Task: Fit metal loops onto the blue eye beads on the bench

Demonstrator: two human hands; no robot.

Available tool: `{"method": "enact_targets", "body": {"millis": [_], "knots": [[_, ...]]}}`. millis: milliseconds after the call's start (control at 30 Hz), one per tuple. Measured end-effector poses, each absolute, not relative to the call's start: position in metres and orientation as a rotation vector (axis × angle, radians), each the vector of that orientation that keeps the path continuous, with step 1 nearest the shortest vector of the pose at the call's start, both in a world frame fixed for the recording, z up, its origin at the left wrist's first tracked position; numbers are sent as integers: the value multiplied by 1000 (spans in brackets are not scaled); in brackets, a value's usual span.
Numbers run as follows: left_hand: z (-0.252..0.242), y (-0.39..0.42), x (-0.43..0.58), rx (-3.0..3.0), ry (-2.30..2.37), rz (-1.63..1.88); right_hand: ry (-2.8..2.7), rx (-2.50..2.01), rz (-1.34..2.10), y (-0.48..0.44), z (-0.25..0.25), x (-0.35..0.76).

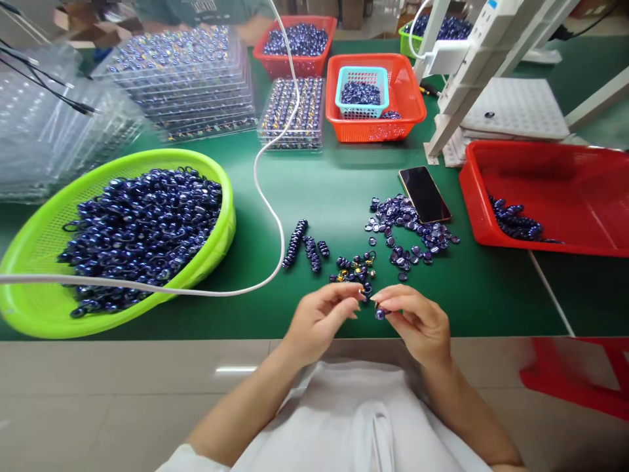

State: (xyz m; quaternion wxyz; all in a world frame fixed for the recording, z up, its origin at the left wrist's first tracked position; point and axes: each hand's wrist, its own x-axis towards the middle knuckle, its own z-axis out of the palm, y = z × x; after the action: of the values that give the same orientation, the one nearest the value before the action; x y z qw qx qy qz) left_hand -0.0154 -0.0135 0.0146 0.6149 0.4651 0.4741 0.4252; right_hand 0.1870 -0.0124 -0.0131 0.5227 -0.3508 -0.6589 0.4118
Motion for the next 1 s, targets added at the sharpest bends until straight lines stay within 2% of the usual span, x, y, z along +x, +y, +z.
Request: {"method": "enact_targets", "body": {"millis": [167, 500, 800, 1000], "knots": [[1, -13, 4, 695, 813, 778, -1583, -728, 921, -14, -19, 184], [-6, -10, -1, 601, 777, 700, -1653, -718, 962, -14, -10, 186], [4, -9, 1, 569, 868, 860, -1834, -755, 615, -15, -17, 197], [7, -14, 2, 827, 971, 956, -1832, -933, 682, -21, -13, 199]]}}
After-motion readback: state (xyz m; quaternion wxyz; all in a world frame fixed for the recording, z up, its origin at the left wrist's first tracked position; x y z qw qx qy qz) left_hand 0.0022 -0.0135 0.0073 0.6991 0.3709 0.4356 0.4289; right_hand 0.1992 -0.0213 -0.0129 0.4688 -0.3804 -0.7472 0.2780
